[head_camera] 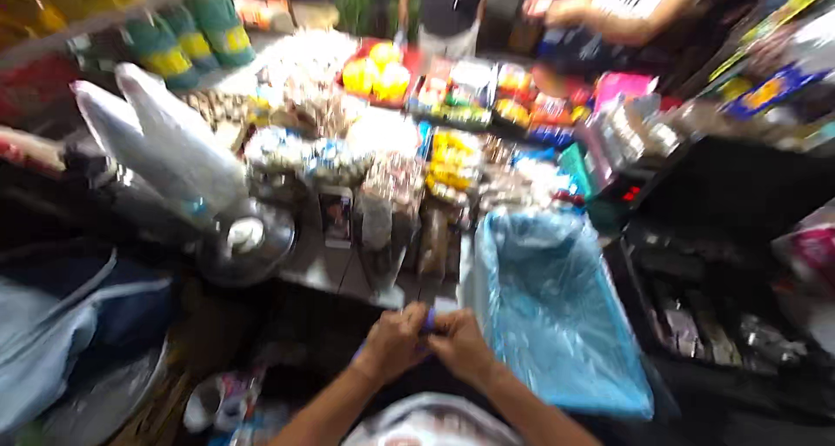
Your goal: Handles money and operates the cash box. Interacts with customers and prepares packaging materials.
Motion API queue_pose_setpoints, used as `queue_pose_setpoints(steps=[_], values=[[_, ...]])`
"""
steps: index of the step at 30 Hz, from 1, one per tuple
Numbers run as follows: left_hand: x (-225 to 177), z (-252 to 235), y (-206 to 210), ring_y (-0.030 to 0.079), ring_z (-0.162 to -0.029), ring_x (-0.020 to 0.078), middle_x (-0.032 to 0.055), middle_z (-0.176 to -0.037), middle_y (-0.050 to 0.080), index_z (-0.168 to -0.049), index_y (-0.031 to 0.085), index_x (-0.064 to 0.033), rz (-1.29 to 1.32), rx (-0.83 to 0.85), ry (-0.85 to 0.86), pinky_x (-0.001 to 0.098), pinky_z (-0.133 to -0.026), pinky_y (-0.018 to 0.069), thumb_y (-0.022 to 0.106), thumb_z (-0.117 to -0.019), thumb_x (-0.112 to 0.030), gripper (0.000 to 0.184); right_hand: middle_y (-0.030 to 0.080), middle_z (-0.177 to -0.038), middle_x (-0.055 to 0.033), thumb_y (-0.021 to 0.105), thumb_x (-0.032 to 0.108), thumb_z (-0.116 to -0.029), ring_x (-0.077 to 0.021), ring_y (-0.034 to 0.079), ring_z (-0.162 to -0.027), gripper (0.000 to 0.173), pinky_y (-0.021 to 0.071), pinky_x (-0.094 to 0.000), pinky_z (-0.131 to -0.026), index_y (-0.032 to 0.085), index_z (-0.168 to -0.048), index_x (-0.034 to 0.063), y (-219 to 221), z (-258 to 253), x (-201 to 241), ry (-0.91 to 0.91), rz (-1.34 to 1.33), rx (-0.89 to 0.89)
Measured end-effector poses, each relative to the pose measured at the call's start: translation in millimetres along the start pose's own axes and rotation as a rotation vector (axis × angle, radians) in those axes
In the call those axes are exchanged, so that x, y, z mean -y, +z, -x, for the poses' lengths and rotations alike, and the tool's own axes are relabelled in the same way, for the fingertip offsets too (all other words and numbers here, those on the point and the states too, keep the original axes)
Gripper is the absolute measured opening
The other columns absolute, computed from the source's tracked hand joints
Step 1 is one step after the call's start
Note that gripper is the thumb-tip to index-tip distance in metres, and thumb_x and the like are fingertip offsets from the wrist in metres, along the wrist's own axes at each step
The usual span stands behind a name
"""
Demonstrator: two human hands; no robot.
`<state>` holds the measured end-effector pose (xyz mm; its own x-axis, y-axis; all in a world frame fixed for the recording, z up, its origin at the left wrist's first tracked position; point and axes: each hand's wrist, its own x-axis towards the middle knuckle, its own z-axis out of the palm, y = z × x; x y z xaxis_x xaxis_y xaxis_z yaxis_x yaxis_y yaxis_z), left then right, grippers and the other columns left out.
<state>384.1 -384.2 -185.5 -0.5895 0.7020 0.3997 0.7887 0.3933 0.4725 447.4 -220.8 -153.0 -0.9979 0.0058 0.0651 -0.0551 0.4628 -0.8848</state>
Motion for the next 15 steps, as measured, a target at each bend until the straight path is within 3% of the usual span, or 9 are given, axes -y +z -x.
queue_pose_setpoints(steps=[4,6,7,8,9,11,12,13,15], values=[[4,-16,4,0.073,-0.067,0.0252,0.013,-0.085,0.072,-0.096,0.071,0.0004,0.055,-0.186,0.015,0.0432,-0.056,0.0603,0.079,-0.0732,-0.024,0.034,0.068,-0.064,-0.0099,0.081,0.014,-0.076,-0.018,0.067,-0.06,0.019,0.0544,-0.0407,-0.059,0.071,-0.068,0.0004,-8,-12,16,-0.118,0.125,-0.187],[4,-25,4,0.073,-0.082,0.0264,0.0184,-0.095,0.072,-0.104,0.073,0.0035,0.197,-0.337,-0.001,0.042,-0.071,0.062,0.079,-0.0811,-0.027,0.039,0.068,-0.064,-0.0053,0.086,0.016,-0.0754,-0.011,0.066,-0.059,0.022,0.0566,-0.0309,-0.059,0.071,-0.069,0.0017,-19,-19,15,-0.236,0.007,-0.333],[1,-29,1,0.07,-0.1,0.0254,0.0205,-0.11,0.07,-0.117,0.071,0.0018,0.309,-0.427,-0.007,0.0399,-0.087,0.0597,0.074,-0.0909,-0.034,0.045,0.07,-0.067,-0.0024,0.085,0.015,-0.0803,-0.0075,0.067,-0.06,0.02,0.0587,-0.0267,-0.061,0.072,-0.072,0.0029,-26,-23,15,-0.269,-0.171,-0.377],[-1,-32,-2,0.059,-0.123,0.022,0.0186,-0.13,0.061,-0.132,0.066,-0.0052,0.445,-0.482,-0.025,0.0373,-0.105,0.0513,0.058,-0.1017,-0.048,0.053,0.074,-0.074,-0.0018,0.077,0.012,-0.088,-0.0078,0.07,-0.066,0.013,0.0611,-0.0267,-0.065,0.074,-0.079,0.004,-33,-27,18,-0.261,-0.386,-0.373],[-6,-39,-5,0.046,-0.14,0.0214,0.0161,-0.148,0.05,-0.142,0.061,-0.012,0.589,-0.535,-0.054,0.0391,-0.116,0.0417,0.041,-0.1051,-0.059,0.062,0.077,-0.085,-0.0044,0.067,0.012,-0.0966,-0.0126,0.075,-0.076,0.014,0.0638,-0.0314,-0.073,0.075,-0.09,0.0032,-41,-29,25,-0.213,-0.568,-0.311],[-18,-50,-4,0.022,-0.155,0.0202,0.0144,-0.166,0.028,-0.153,0.048,-0.0122,0.787,-0.558,-0.083,0.0419,-0.126,0.0243,0.03,-0.102,-0.069,0.078,0.075,-0.112,-0.0101,0.056,0.012,-0.1018,-0.0172,0.073,-0.099,0.026,0.0616,-0.0369,-0.089,0.067,-0.121,-0.0028,-46,-33,35,-0.13,-0.675,-0.086],[-21,-53,5,0.023,-0.155,0.0205,0.0155,-0.165,0.03,-0.155,0.046,-0.0107,0.769,-0.554,-0.084,0.0432,-0.127,0.0219,0.03,-0.102,-0.069,0.08,0.072,-0.118,-0.0101,0.06,0.009,-0.099,-0.013,0.07,-0.105,0.034,0.058,-0.034,-0.095,0.062,-0.129,-0.0058,-39,-34,35,-0.159,-0.625,0.02],[-19,-54,16,0.031,-0.151,0.0228,0.017,-0.159,0.04,-0.151,0.051,-0.0131,0.689,-0.59,-0.082,0.045,-0.125,0.0256,0.034,-0.1027,-0.067,0.074,0.072,-0.119,-0.0103,0.061,0.008,-0.0972,-0.0086,0.068,-0.107,0.039,0.0563,-0.0306,-0.097,0.06,-0.132,-0.0088,-31,-35,35,-0.184,-0.533,0.07],[-13,-57,24,0.051,-0.13,0.0108,0.0035,-0.134,0.06,-0.135,0.064,-0.0239,0.545,-0.678,-0.065,0.0332,-0.114,0.0405,0.039,-0.1052,-0.059,0.053,0.073,-0.109,-0.0072,0.062,-0.002,-0.0932,-0.0047,0.068,-0.099,0.029,0.0569,-0.0275,-0.093,0.066,-0.122,-0.007,-19,-34,34,-0.152,-0.504,0.05]])
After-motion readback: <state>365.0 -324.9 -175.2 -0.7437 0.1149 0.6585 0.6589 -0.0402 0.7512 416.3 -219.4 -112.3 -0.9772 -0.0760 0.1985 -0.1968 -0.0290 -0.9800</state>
